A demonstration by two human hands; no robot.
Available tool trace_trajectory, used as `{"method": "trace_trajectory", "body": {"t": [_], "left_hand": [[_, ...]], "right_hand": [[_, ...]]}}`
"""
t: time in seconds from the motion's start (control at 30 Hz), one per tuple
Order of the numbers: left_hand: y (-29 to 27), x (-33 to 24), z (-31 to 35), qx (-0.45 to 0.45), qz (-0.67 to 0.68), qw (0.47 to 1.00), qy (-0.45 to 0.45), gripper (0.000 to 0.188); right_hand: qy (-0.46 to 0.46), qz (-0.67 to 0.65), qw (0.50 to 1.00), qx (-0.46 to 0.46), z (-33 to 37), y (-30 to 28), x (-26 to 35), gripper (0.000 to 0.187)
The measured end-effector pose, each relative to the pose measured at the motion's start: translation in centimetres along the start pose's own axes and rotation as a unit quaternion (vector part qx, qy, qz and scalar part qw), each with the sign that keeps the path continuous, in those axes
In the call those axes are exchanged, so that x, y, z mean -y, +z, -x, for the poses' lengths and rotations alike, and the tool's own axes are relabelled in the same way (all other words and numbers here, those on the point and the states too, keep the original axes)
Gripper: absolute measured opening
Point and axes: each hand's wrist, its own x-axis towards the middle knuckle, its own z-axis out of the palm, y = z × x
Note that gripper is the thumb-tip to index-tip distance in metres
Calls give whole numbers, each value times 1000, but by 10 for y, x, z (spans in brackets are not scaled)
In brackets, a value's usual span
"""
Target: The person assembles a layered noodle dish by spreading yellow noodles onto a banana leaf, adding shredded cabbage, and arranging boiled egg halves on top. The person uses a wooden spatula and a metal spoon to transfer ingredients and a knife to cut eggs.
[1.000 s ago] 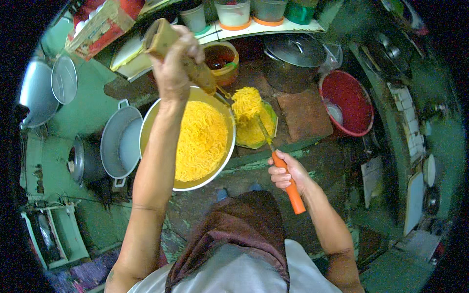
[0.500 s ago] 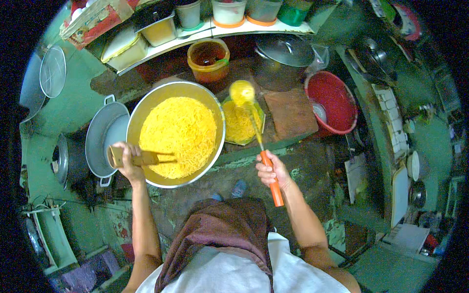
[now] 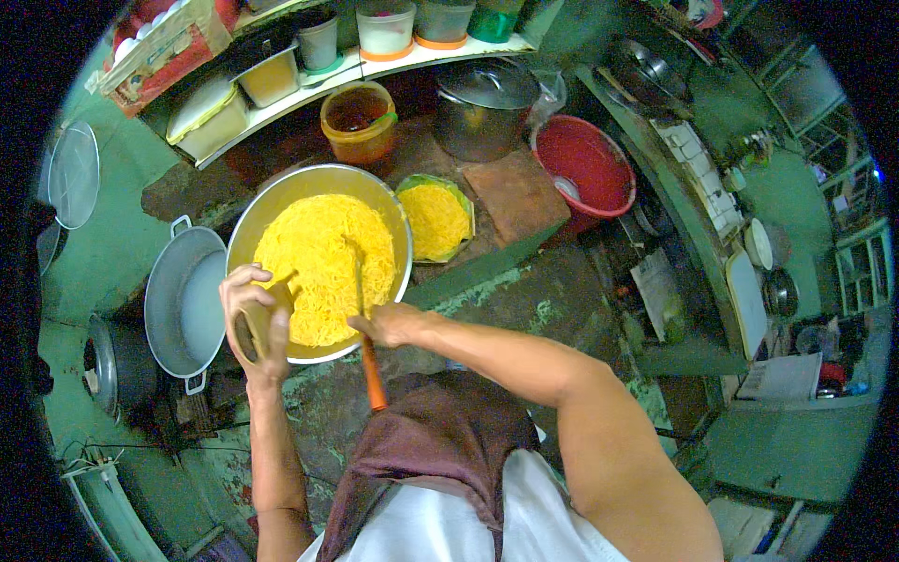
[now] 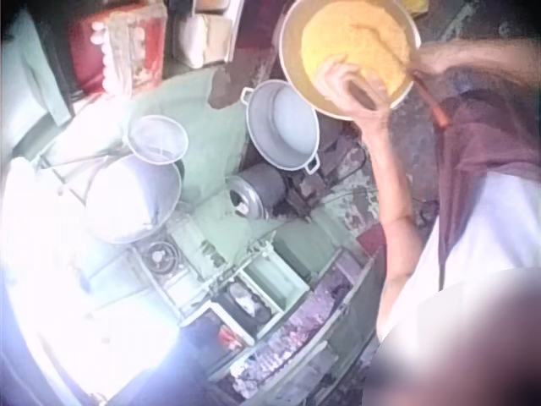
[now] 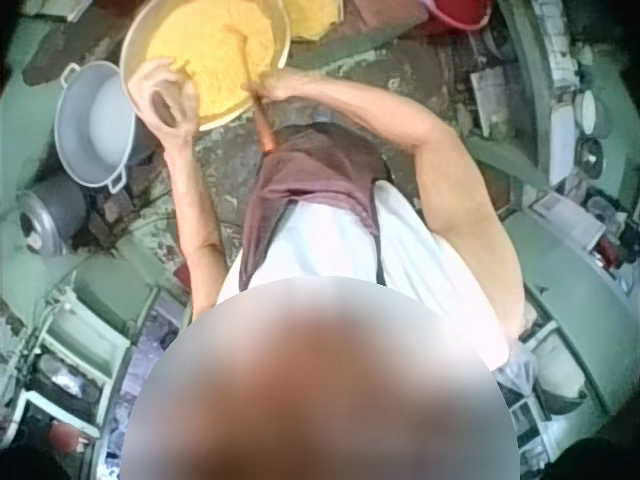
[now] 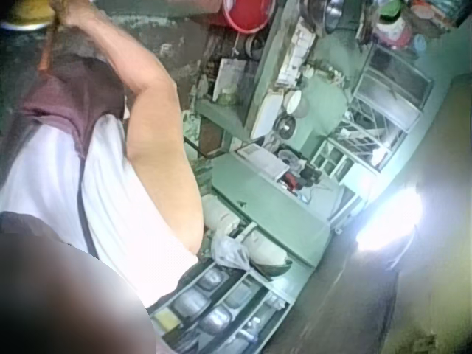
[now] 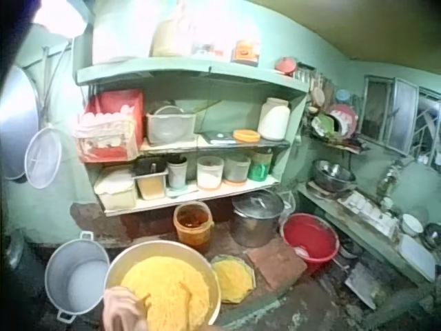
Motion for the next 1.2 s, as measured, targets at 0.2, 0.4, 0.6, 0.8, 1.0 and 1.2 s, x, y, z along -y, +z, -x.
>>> {"method": "trace_trajectory", "body": {"t": [0.2, 0.4, 0.6, 0.8, 1.0, 1.2], "left_hand": [[47, -86, 17, 425, -66, 896, 109, 58], [102, -100, 55, 387, 222, 885, -134, 54], [227, -50, 133, 254, 280, 795, -475, 24], [299, -39, 184, 192, 211, 758, -586, 23], [320, -49, 191, 102, 193, 707, -673, 26], [344, -15, 199, 24, 212, 674, -707, 31]], "right_hand": [[-174, -629, 753, 84, 91, 24, -2, 61], [-44, -428, 890, -151, 129, -4, -119, 73], [-15, -58, 933, -356, 136, -58, -258, 74], [-37, 31, 959, -281, 88, -83, -323, 73], [-52, 30, 962, -265, 52, -96, -373, 74], [-49, 11, 959, -279, 47, -120, -398, 72]]}}
